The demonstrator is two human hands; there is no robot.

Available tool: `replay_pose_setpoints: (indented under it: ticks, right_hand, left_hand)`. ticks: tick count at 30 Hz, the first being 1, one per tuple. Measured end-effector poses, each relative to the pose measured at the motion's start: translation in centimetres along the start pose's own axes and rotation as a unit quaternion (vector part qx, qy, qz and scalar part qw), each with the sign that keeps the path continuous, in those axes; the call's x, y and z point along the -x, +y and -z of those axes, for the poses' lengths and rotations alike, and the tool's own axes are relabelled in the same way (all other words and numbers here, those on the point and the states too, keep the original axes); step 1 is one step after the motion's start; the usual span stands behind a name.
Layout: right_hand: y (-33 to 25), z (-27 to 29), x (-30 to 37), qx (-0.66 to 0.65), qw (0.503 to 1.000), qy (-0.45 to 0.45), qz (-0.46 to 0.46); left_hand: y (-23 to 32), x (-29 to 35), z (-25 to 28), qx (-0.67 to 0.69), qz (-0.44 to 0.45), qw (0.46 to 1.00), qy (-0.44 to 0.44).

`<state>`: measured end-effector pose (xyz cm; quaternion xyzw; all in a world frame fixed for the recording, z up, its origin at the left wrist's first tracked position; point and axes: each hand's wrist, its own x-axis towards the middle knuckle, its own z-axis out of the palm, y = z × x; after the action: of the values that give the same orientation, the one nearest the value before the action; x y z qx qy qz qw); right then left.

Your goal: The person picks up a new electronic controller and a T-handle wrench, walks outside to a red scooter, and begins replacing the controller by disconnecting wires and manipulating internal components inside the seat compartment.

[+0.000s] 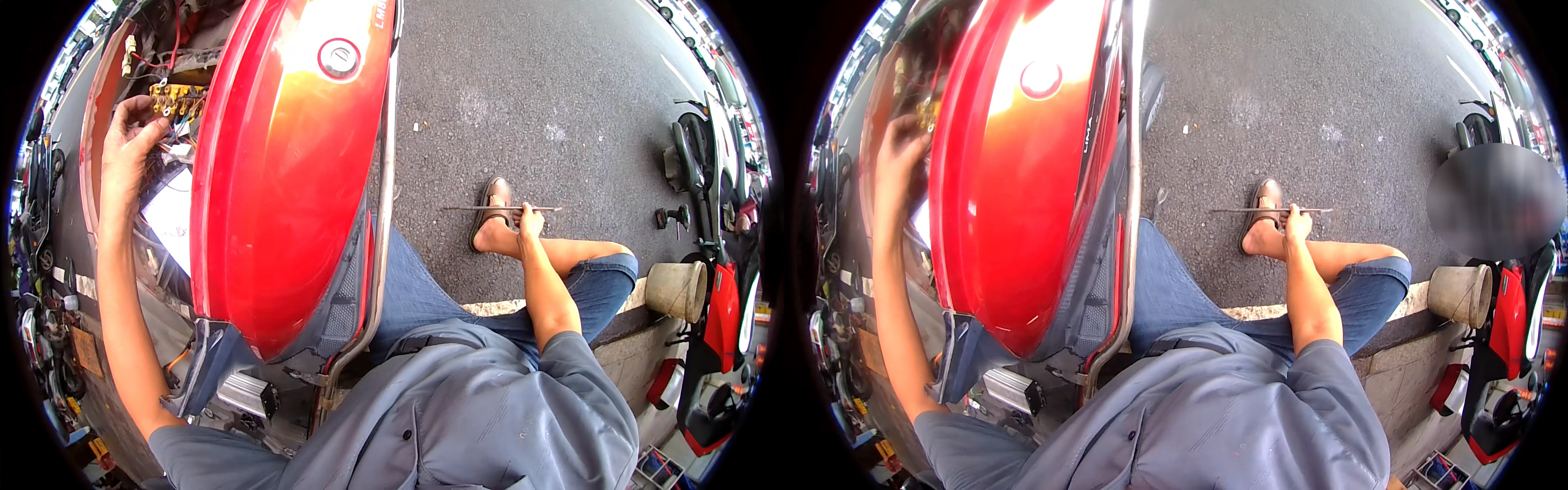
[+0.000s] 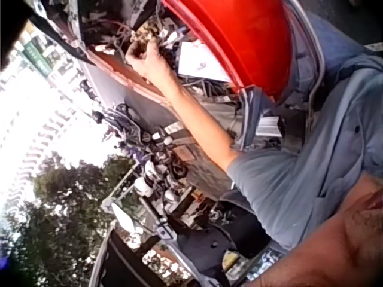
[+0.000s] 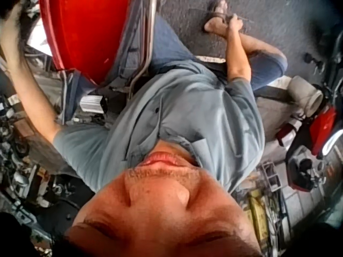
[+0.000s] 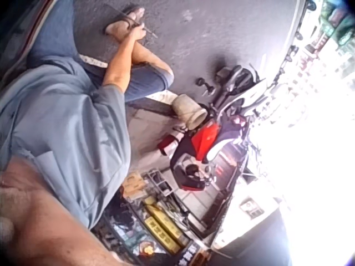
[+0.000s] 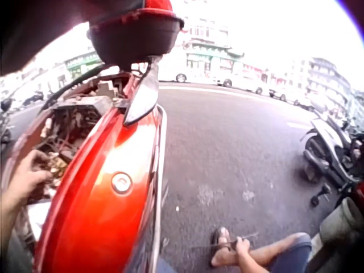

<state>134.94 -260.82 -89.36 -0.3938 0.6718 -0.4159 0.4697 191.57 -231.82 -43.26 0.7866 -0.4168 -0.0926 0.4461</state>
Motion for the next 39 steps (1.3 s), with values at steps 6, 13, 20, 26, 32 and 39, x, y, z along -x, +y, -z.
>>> replay_pose_setpoints:
  ticks: [6, 13, 20, 26, 32, 39]
  right_hand:
    - [-4.5, 1.4, 0.3, -0.204, 0.966, -0.013, -0.157]
    - [-13.0, 2.7, 2.1, -0.369, 0.899, -0.133, -0.192]
    - [-20.3, 3.2, 4.1, -0.288, 0.938, -0.189, -0.033]
    - [-21.6, -2.6, -0.6, -0.048, 0.986, -0.156, 0.019]
    - [-15.7, -7.7, -2.8, 0.016, 0.973, -0.228, 0.004]
    - [-8.7, -13.1, -7.2, 0.106, 0.941, -0.321, 0.006]
  left_hand:
    - [-1.2, -0.1, 0.1, 0.082, 0.045, 0.995, 0.037]
    - [1.5, 0.2, 1.1, 0.038, -0.037, 0.998, 0.038]
    - [6.8, 2.5, -0.3, 0.093, -0.113, 0.989, -0.02]
    - [11.1, 5.9, 2.1, -0.007, -0.125, 0.972, -0.198]
    - [16.2, 13.4, -1.0, -0.208, -0.058, 0.963, -0.162]
    - [16.3, 16.3, -7.1, -0.092, 0.06, 0.993, -0.044]
